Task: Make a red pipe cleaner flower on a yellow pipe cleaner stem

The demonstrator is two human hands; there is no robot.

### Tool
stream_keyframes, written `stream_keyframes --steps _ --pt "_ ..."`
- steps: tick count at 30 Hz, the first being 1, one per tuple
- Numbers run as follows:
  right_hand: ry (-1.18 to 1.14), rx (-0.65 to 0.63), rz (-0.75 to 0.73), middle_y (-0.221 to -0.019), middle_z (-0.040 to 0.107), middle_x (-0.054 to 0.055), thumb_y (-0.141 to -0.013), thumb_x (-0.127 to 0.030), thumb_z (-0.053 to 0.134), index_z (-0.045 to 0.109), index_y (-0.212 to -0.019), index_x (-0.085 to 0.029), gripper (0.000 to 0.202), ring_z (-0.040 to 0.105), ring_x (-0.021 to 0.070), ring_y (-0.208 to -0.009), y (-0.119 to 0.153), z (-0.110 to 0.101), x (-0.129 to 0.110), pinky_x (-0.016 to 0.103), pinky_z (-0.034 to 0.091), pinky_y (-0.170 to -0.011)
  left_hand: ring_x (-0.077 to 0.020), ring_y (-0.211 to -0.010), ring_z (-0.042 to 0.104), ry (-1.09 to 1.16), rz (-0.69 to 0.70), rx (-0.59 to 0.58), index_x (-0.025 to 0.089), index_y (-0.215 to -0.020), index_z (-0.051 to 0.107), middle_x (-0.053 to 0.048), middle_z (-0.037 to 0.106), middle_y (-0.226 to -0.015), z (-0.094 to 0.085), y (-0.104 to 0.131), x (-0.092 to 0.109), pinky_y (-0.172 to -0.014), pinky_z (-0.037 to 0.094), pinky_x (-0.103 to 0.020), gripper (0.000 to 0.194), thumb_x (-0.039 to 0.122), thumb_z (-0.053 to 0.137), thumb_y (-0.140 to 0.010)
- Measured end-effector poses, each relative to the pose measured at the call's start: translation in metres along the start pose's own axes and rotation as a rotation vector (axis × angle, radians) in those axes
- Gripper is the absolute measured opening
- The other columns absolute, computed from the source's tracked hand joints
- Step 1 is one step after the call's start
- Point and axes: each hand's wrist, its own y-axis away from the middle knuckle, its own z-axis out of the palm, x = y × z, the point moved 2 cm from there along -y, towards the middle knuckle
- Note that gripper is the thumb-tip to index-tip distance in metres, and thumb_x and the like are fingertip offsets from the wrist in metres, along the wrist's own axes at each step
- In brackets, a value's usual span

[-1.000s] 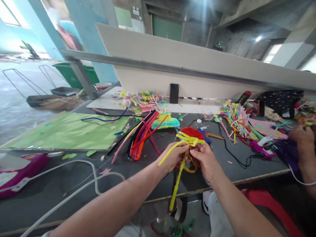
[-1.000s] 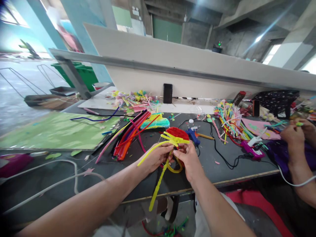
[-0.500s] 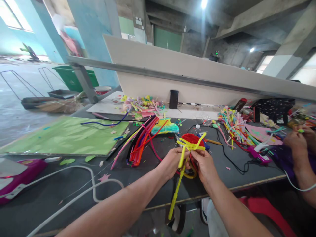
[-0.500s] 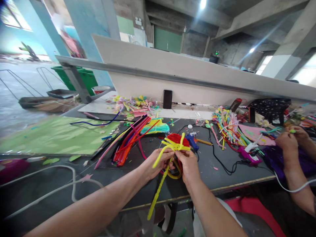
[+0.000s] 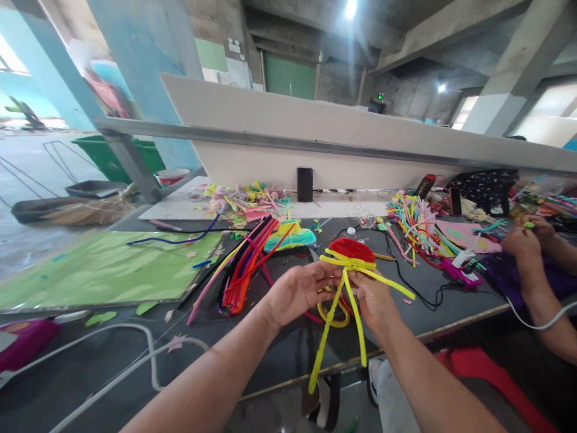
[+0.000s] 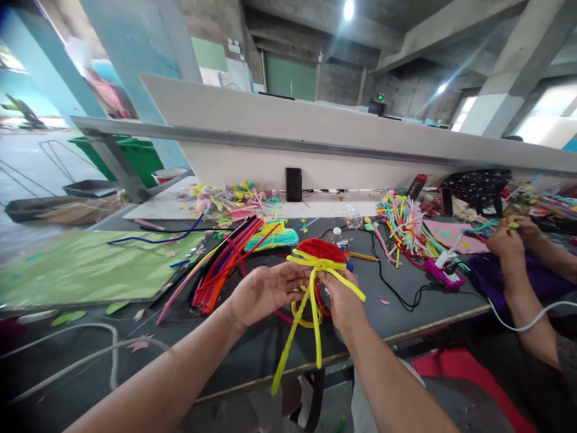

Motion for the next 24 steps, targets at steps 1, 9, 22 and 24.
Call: stream_keyframes --steps 1,9,22,24 --pt "0.004 0.004 -0.009 -0.078 0.071 0.001 -0.062 -0.022 0.078 0.069 -0.082 -0.020 0.023 0.065 0.0179 -0.072 0.001 0.000 -0.001 0.030 0.052 -0.066 -0.0265 -0.105 0.059 0.046 -0.011 0.013 0.010 -0.104 0.064 -0.016 0.063 -0.113 -0.004 -0.002 -0.001 -0.088 0.047 -0.037 0.040 0.033 0.056 -0.073" --pt "0.005 -0.028 0.008 -0.072 0.068 0.000 -0.060 -0.020 0.078 0.067 -0.076 -0.018 0.020 0.060 0.0137 -0.061 0.003 0.001 -0.002 0.024 0.047 -0.053 -0.0184 -0.071 0.067 -0.128 -0.001 0.059 0.011 -0.089 0.065 -0.007 0.067 -0.081 -0.005 -0.023 -0.023 -0.074 0.053 -0.034 0.023 0.021 0.073 -0.070" --pt "0.049 0.032 -0.088 -0.074 0.070 0.000 -0.063 -0.024 0.076 0.069 -0.083 -0.021 0.022 0.063 0.0162 -0.066 0.002 0.017 0.009 0.027 0.049 -0.059 -0.0112 -0.049 0.058 -0.191 0.277 0.254 0.012 -0.089 0.062 -0.002 0.064 -0.065 0.001 -0.024 -0.027 -0.050 0.049 -0.024 0.029 0.029 0.075 -0.069" --pt "0.010 0.044 -0.065 -0.074 0.069 -0.001 -0.063 -0.023 0.076 0.068 -0.083 -0.021 0.022 0.061 0.0137 -0.060 0.003 0.018 0.010 0.025 0.048 -0.053 -0.0104 -0.046 0.057 -0.174 0.278 0.275 0.011 -0.085 0.063 -0.001 0.062 -0.060 0.001 -0.024 -0.029 -0.049 0.047 -0.023 0.026 0.028 0.074 -0.070"
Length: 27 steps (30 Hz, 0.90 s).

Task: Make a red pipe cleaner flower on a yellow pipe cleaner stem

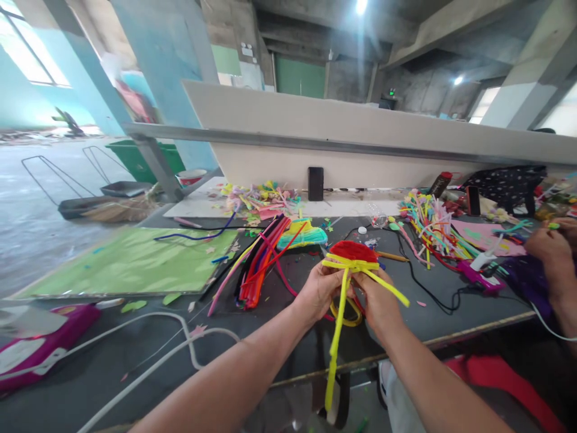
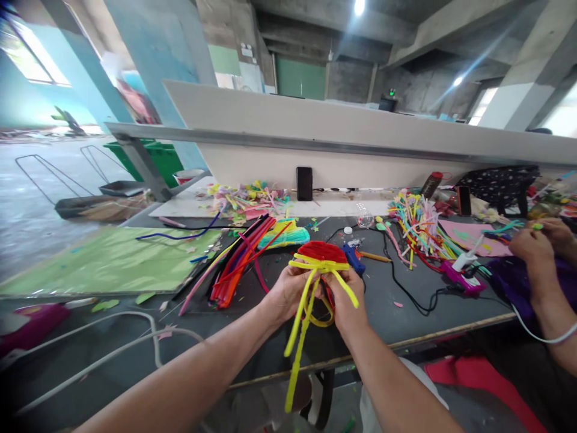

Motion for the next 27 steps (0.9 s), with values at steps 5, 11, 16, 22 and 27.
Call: stream_keyframes --steps 5,11,16,22,27 --pt "-0.078 0.004 0.115 -0.067 0.068 -0.001 -0.056 -0.021 0.081 0.068 -0.075 -0.018 0.023 0.058 0.0113 -0.051 0.000 0.000 0.004 0.022 0.045 -0.046 -0.0089 -0.043 0.054 0.027 -0.008 0.050 0.011 -0.080 0.063 0.000 0.059 -0.056 -0.003 -0.001 -0.004 -0.045 0.044 -0.021 0.023 0.028 0.073 -0.070" --pt "-0.128 -0.091 0.192 -0.065 0.067 -0.001 -0.062 -0.019 0.078 0.069 -0.076 -0.017 0.018 0.055 0.0096 -0.050 -0.003 -0.002 0.008 0.022 0.045 -0.049 -0.0080 -0.044 0.054 0.078 0.038 0.094 0.013 -0.084 0.062 0.002 0.061 -0.061 -0.008 -0.002 -0.005 -0.049 0.046 -0.022 0.031 0.028 0.078 -0.063" --pt "-0.140 -0.123 0.205 -0.060 0.065 -0.002 -0.064 -0.016 0.077 0.069 -0.074 -0.017 0.012 0.055 0.0095 -0.050 -0.007 -0.002 0.011 0.023 0.045 -0.052 -0.0077 -0.046 0.056 0.114 0.036 0.109 0.013 -0.085 0.061 0.001 0.063 -0.065 -0.011 -0.003 -0.005 -0.047 0.045 -0.020 0.031 0.026 0.079 -0.062" --pt "-0.153 -0.175 0.280 -0.068 0.068 0.001 -0.066 -0.016 0.075 0.070 -0.077 -0.016 0.012 0.059 0.0118 -0.057 -0.006 -0.006 0.006 0.025 0.049 -0.058 -0.0084 -0.043 0.054 0.097 0.024 0.152 0.012 -0.075 0.059 0.002 0.061 -0.056 -0.012 -0.004 -0.004 -0.046 0.047 -0.021 0.030 0.028 0.080 -0.061" --pt "-0.178 -0.215 0.361 -0.076 0.069 0.003 -0.071 -0.023 0.074 0.069 -0.083 -0.016 0.015 0.061 0.0140 -0.065 -0.007 -0.018 0.003 0.029 0.051 -0.065 -0.0079 -0.043 0.053 0.099 -0.022 0.148 0.013 -0.075 0.058 0.002 0.059 -0.056 -0.011 -0.003 -0.004 -0.048 0.051 -0.024 0.030 0.030 0.079 -0.062"
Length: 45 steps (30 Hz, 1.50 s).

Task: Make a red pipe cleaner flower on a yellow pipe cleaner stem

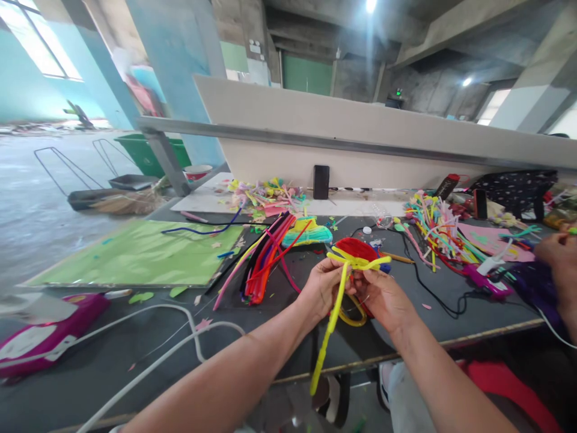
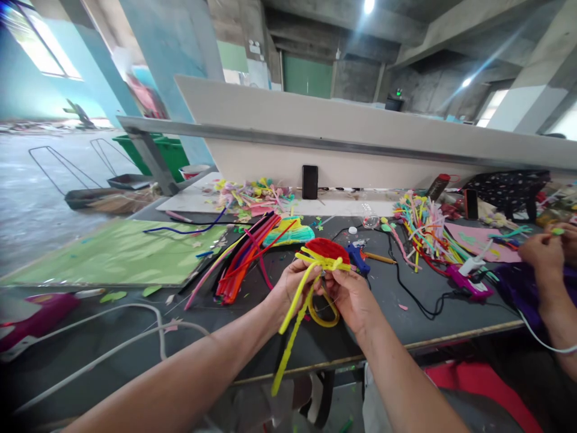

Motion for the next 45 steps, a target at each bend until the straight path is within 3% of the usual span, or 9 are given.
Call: stream_keyframes --steps 7,15,23,27,34,37,41,45 --pt "-0.005 0.055 0.060 -0.069 0.066 0.000 -0.066 -0.019 0.078 0.068 -0.078 -0.017 0.016 0.059 0.0109 -0.060 -0.005 -0.004 0.006 0.025 0.051 -0.059 -0.0062 -0.045 0.053 -0.006 -0.010 -0.028 0.012 -0.078 0.058 0.002 0.058 -0.057 -0.003 0.000 -0.004 -0.049 0.052 -0.021 0.028 0.027 0.077 -0.066" --pt "0.014 0.146 -0.102 -0.059 0.062 -0.002 -0.063 -0.024 0.080 0.067 -0.073 -0.017 0.018 0.051 0.0098 -0.047 -0.009 0.006 0.011 0.023 0.045 -0.043 -0.0089 -0.042 0.055 -0.014 -0.026 -0.007 0.012 -0.076 0.058 0.001 0.061 -0.057 -0.003 0.000 -0.007 -0.046 0.051 -0.023 0.031 0.029 0.079 -0.061" --pt "0.127 0.194 -0.234 -0.071 0.067 -0.001 -0.065 -0.025 0.078 0.069 -0.081 -0.018 0.019 0.057 0.0113 -0.055 -0.008 0.011 0.014 0.024 0.047 -0.052 -0.0097 -0.044 0.056 -0.036 -0.005 -0.043 0.012 -0.075 0.059 0.001 0.062 -0.060 -0.006 0.000 -0.007 -0.046 0.051 -0.025 0.027 0.027 0.078 -0.064" --pt "0.133 0.179 -0.255 -0.066 0.065 -0.002 -0.067 -0.025 0.076 0.068 -0.080 -0.019 0.017 0.055 0.0107 -0.051 -0.007 0.015 0.012 0.024 0.046 -0.049 -0.0094 -0.042 0.055 -0.037 0.000 -0.061 0.012 -0.075 0.059 0.001 0.062 -0.059 -0.005 0.000 -0.005 -0.046 0.051 -0.024 0.027 0.027 0.078 -0.063" --pt "0.151 0.223 -0.272 -0.069 0.068 -0.001 -0.062 -0.026 0.079 0.070 -0.079 -0.018 0.021 0.055 0.0111 -0.053 -0.011 0.004 0.008 0.024 0.044 -0.049 -0.0133 -0.055 0.063 -0.006 -0.125 -0.109 0.012 -0.081 0.062 -0.003 0.066 -0.070 -0.008 -0.001 0.002 -0.058 0.055 -0.030 0.021 0.024 0.073 -0.069" --pt "0.184 0.258 -0.263 -0.072 0.070 0.000 -0.059 -0.028 0.080 0.071 -0.080 -0.018 0.024 0.056 0.0114 -0.056 -0.015 -0.003 0.007 0.024 0.044 -0.052 -0.0152 -0.067 0.066 0.001 -0.102 -0.082 0.012 -0.086 0.063 -0.006 0.068 -0.082 -0.015 -0.007 0.009 -0.069 0.056 -0.032 0.019 0.017 0.068 -0.069" --pt "0.223 0.325 -0.234 -0.069 0.070 -0.001 -0.056 -0.027 0.081 0.071 -0.077 -0.018 0.025 0.058 0.0117 -0.057 -0.017 -0.005 0.006 0.024 0.045 -0.056 -0.0183 -0.080 0.066 0.042 -0.006 -0.088 0.014 -0.102 0.062 -0.009 0.067 -0.099 -0.019 -0.008 0.025 -0.077 0.054 -0.035 0.034 0.014 0.058 -0.069" --pt "0.254 0.282 -0.223 -0.071 0.070 0.000 -0.056 -0.027 0.081 0.071 -0.078 -0.018 0.025 0.059 0.0132 -0.059 -0.018 -0.002 0.007 0.027 0.047 -0.059 -0.0187 -0.080 0.065 -0.087 0.034 -0.124 0.019 -0.116 0.058 -0.007 0.067 -0.098 -0.015 -0.004 0.032 -0.075 0.053 -0.035 0.047 0.017 0.062 -0.069"
